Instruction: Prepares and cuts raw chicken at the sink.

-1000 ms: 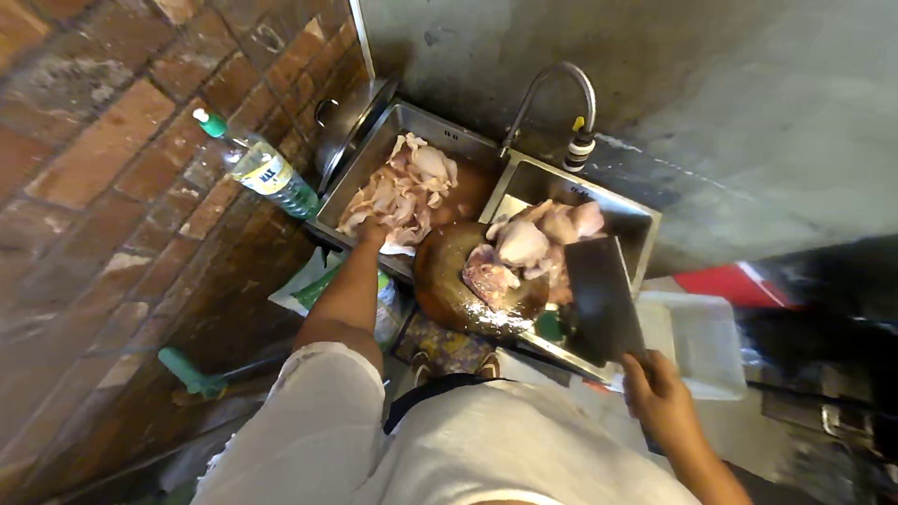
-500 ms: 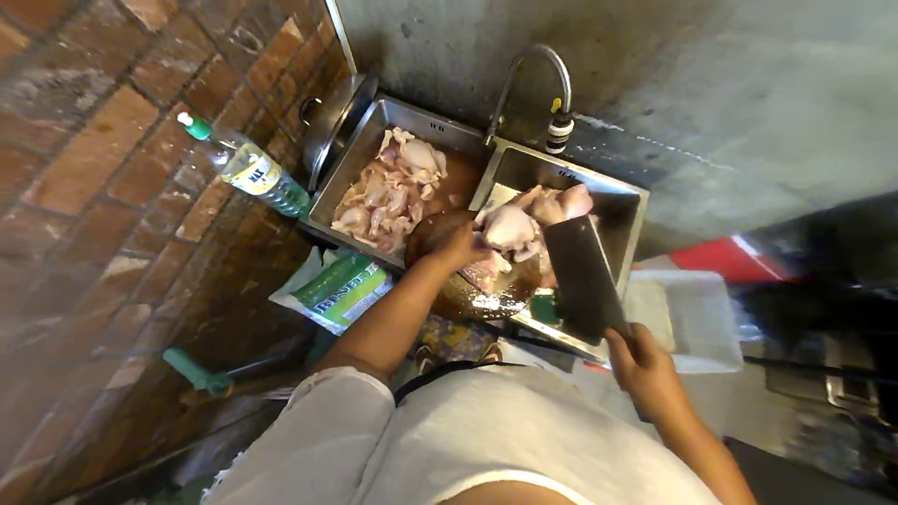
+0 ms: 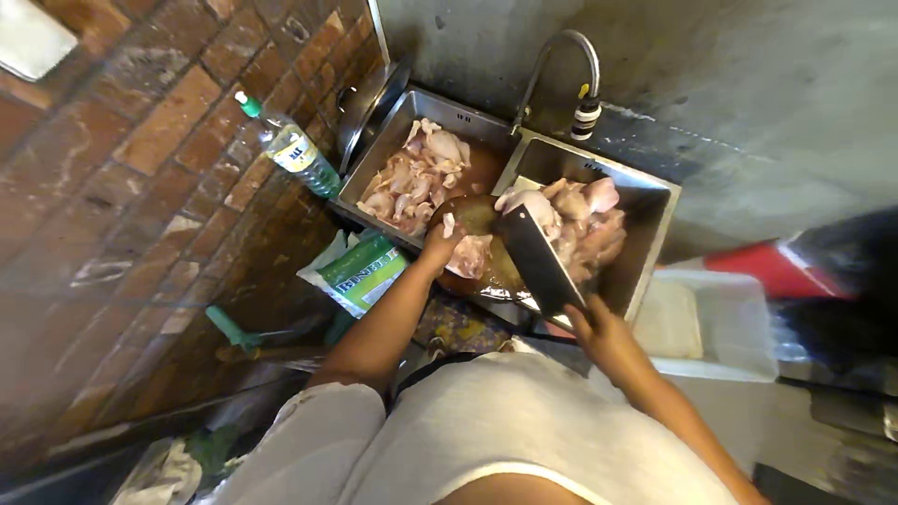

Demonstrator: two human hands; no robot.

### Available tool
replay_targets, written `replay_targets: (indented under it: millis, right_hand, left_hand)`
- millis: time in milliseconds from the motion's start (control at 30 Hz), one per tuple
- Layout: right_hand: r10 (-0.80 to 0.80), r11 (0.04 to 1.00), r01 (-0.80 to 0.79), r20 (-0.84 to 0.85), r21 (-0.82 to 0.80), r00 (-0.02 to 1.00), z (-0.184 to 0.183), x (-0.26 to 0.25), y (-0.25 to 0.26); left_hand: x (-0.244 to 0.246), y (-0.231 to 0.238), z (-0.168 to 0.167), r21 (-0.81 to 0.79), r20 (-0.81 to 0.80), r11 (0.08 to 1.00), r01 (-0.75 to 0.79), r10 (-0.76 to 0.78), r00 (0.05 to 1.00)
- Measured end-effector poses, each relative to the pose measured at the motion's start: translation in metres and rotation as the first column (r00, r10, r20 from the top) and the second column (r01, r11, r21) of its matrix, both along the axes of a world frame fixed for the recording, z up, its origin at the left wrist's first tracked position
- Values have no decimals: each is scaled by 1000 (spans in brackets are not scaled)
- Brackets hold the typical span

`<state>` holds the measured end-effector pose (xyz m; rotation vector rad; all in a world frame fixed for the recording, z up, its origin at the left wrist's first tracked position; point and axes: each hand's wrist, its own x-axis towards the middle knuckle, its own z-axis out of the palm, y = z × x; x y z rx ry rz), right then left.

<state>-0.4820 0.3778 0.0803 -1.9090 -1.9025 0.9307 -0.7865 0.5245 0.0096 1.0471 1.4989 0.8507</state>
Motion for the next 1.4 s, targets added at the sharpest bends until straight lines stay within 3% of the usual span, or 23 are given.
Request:
replay_targets:
  millis: [133,233,333,467,533,733,833,1033,1267,1400]
  right_hand:
    - [64,993,-54,107,-101,992,5,-34,21]
    - [104,983,-72,186,-168,977,7,-55,39]
    - [105,981,-60,244,-184,964,-1,-63,52]
    - [85,972,-13,303,-233,949,-8,-60,61]
    - [112,974,-37,333,-224,936,-2,-60,60]
    - [149,987,-123,292,-105,945,10,-82,39]
    - [203,975,-168,289,-142,936,0,-93,42]
    - [124,986,-84,292,-146,948,-26,-77,53]
    - [196,979,-157,371,-133,908,7,-98,50]
    - [201,980,-183,367,-83,909,5,-118,62]
  left_hand:
    - [21,-8,-10,108,55,991,-78,73,996]
    - [21,-14,-4,179,-137,984,-23,48,989]
    - [7,-20,6,152,-287,988,-11,55,956]
    - [-11,-32,-18,89,-72,975,-205,211,975]
    - [-13,-37,-24,82,-4,970,-229,230,973]
    - [-6,-45,-23,78,42,959,-274,271,962]
    - [-6,-45,-21,106,28,955,-276,274,961]
    - [-12,-44,-35,74,84,935,-348,342,936]
    - [-13,-43,-32,63,92,902,-427,420,903]
    - [-15,-43,-27,48,103,901,-432,426,899]
